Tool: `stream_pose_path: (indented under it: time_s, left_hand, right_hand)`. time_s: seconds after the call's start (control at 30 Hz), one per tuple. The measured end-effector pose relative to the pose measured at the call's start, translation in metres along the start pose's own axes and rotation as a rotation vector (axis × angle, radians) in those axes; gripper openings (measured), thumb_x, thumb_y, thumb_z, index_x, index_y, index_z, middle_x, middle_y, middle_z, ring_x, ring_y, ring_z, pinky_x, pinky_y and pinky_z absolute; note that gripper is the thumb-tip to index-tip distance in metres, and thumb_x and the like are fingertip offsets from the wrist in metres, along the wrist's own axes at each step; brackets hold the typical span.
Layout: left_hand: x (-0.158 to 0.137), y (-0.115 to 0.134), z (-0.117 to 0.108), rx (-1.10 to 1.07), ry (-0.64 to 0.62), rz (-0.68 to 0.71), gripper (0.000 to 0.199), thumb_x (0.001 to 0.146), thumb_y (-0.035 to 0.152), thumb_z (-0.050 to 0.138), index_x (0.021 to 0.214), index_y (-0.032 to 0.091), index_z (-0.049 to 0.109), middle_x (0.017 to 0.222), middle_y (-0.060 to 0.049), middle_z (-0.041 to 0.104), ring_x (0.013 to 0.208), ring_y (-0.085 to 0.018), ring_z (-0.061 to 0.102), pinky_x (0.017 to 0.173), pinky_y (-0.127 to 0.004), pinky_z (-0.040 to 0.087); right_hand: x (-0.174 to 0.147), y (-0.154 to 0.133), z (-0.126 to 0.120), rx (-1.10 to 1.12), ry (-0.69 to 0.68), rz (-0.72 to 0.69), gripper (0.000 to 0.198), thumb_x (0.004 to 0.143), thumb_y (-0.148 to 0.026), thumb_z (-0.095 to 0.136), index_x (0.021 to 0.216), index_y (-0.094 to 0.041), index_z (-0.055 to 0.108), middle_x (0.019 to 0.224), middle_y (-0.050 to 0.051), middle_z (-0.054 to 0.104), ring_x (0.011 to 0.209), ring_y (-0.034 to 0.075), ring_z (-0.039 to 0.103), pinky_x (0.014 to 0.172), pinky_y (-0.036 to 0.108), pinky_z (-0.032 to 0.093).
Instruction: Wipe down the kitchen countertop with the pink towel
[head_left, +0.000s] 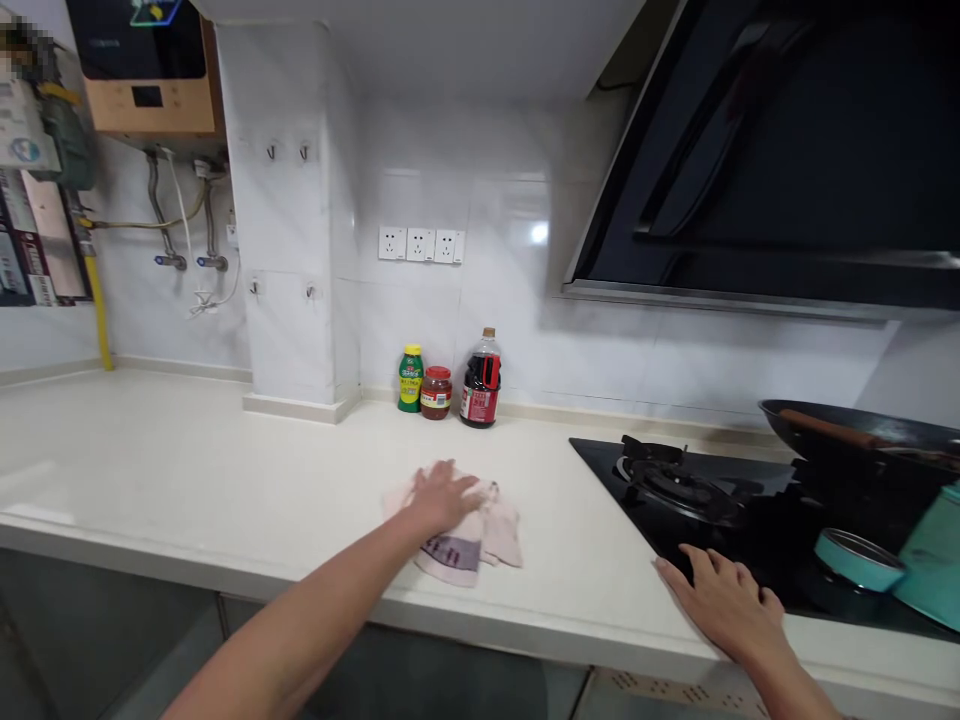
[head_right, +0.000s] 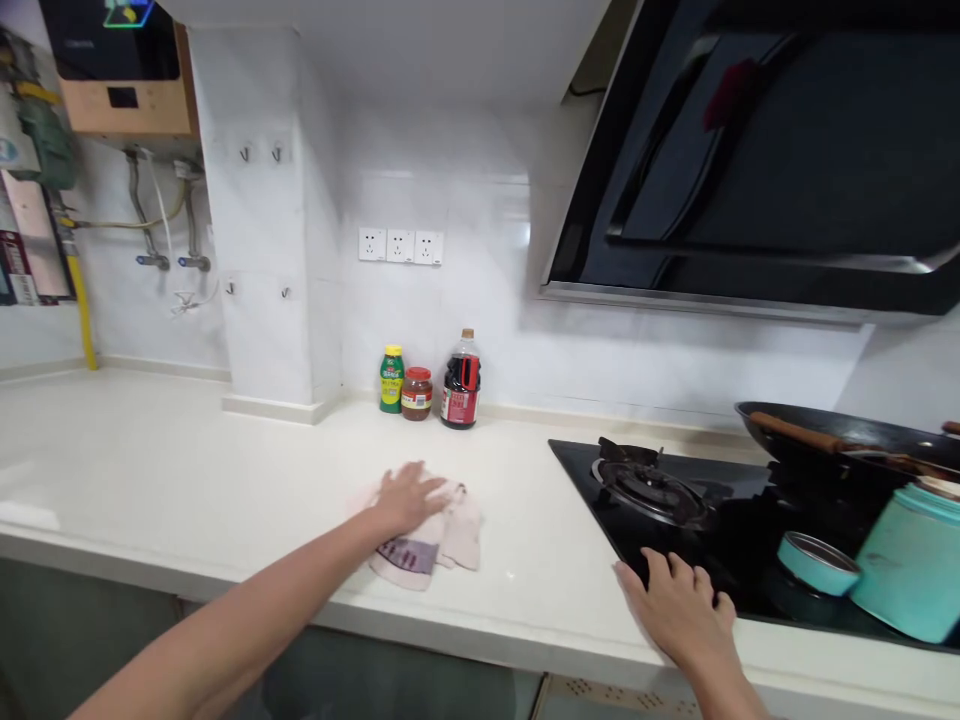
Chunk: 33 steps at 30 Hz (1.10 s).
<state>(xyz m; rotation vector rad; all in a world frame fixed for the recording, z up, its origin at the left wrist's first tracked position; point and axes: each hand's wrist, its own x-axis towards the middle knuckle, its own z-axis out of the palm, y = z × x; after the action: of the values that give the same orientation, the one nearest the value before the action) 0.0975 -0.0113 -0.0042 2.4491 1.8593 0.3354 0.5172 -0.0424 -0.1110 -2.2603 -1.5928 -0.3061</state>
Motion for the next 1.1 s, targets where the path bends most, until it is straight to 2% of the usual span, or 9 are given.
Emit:
stream_pose_path:
  time_s: [0.2, 0.3, 0.37, 0.5, 0.6, 0.7, 0.8, 0.97, 1.1]
  left_hand:
    - [-0.041, -0.102, -0.036, 0.171, 0.147, -0.245, 0.054, 0.095, 0.058, 0.040, 0.133, 0.024, 0.057, 0.136, -0.018, 0.052, 0.128, -0.038, 0.045, 0.103, -0.061, 0.033]
    - [-0.060, -0.122, -0.039, 0.211, 0.120, -0.273, 0.048, 0.097, 0.051, 0.038, 0.134, 0.029, 0.057, 0.135, -0.015, 0.055, 0.125, -0.036, 0.049, 0.099, -0.057, 0.039]
    - [-0.068, -0.120, -0.037, 0.224, 0.082, -0.264, 0.050, 0.096, 0.053, 0.039, 0.141, 0.034, 0.052, 0.146, -0.013, 0.049, 0.130, -0.037, 0.046, 0.101, -0.059, 0.037]
    - [-0.078, -0.085, -0.034, 0.215, -0.056, -0.164, 0.061, 0.093, 0.059, 0.042, 0.151, 0.038, 0.038, 0.163, -0.011, 0.026, 0.146, -0.041, 0.028, 0.106, -0.069, 0.027]
    - [-0.080, -0.043, -0.029, 0.152, -0.134, 0.011, 0.059, 0.095, 0.057, 0.042, 0.151, 0.039, 0.038, 0.165, -0.009, 0.022, 0.149, -0.039, 0.022, 0.110, -0.069, 0.023]
    - [-0.075, 0.004, -0.016, 0.042, -0.187, 0.247, 0.059, 0.096, 0.063, 0.039, 0.151, 0.042, 0.036, 0.166, -0.005, 0.019, 0.151, -0.037, 0.016, 0.114, -0.069, 0.015]
    - [-0.061, 0.054, 0.002, -0.081, -0.222, 0.456, 0.062, 0.094, 0.071, 0.036, 0.151, 0.045, 0.035, 0.166, -0.004, 0.017, 0.152, -0.037, 0.012, 0.113, -0.073, 0.009]
    - [-0.029, 0.136, 0.025, -0.204, -0.319, 0.678, 0.072, 0.087, 0.080, 0.037, 0.149, 0.044, 0.039, 0.168, -0.003, 0.006, 0.151, -0.040, 0.004, 0.111, -0.075, 0.004]
    - [0.005, 0.177, 0.040, -0.253, -0.335, 0.712, 0.079, 0.081, 0.084, 0.041, 0.149, 0.044, 0.039, 0.168, -0.004, 0.005, 0.151, -0.041, 0.002, 0.112, -0.075, 0.002]
  right_hand:
    - [-0.002, -0.002, 0.002, 0.006, 0.022, -0.008, 0.089, 0.083, -0.073, 0.011, 0.136, -0.017, 0.055, 0.144, 0.018, 0.043, 0.136, 0.043, 0.032, 0.109, 0.064, 0.027]
    - [-0.004, -0.002, 0.000, 0.035, 0.024, -0.027, 0.086, 0.086, -0.071, 0.011, 0.136, -0.018, 0.055, 0.145, 0.015, 0.044, 0.135, 0.043, 0.033, 0.109, 0.064, 0.028]
    - [-0.005, -0.001, -0.003, 0.073, 0.028, -0.034, 0.082, 0.087, -0.069, 0.011, 0.135, -0.021, 0.057, 0.144, 0.012, 0.046, 0.135, 0.042, 0.034, 0.109, 0.064, 0.028]
    - [-0.007, 0.001, -0.009, 0.235, 0.064, -0.088, 0.071, 0.093, -0.065, 0.012, 0.122, -0.025, 0.063, 0.136, 0.009, 0.054, 0.131, 0.037, 0.042, 0.110, 0.062, 0.031]
    - [-0.009, 0.001, -0.014, 0.354, 0.122, -0.159, 0.068, 0.096, -0.061, 0.014, 0.114, -0.019, 0.064, 0.129, 0.013, 0.059, 0.126, 0.030, 0.049, 0.111, 0.050, 0.036]
    - [-0.011, 0.000, -0.019, 0.362, 0.149, -0.159, 0.068, 0.097, -0.060, 0.015, 0.115, -0.015, 0.063, 0.126, 0.014, 0.060, 0.121, 0.031, 0.052, 0.107, 0.047, 0.040]
    - [-0.012, -0.002, -0.022, 0.345, 0.147, -0.192, 0.066, 0.097, -0.059, 0.017, 0.112, -0.016, 0.064, 0.122, 0.014, 0.062, 0.117, 0.033, 0.054, 0.105, 0.048, 0.040]
    - [-0.013, -0.001, -0.021, 0.377, 0.166, -0.232, 0.062, 0.097, -0.061, 0.019, 0.109, -0.019, 0.064, 0.117, 0.012, 0.064, 0.114, 0.033, 0.055, 0.104, 0.048, 0.041]
    - [-0.014, 0.002, -0.019, 0.491, 0.175, -0.213, 0.058, 0.096, -0.061, 0.023, 0.107, -0.020, 0.064, 0.118, 0.013, 0.064, 0.115, 0.032, 0.055, 0.105, 0.049, 0.041]
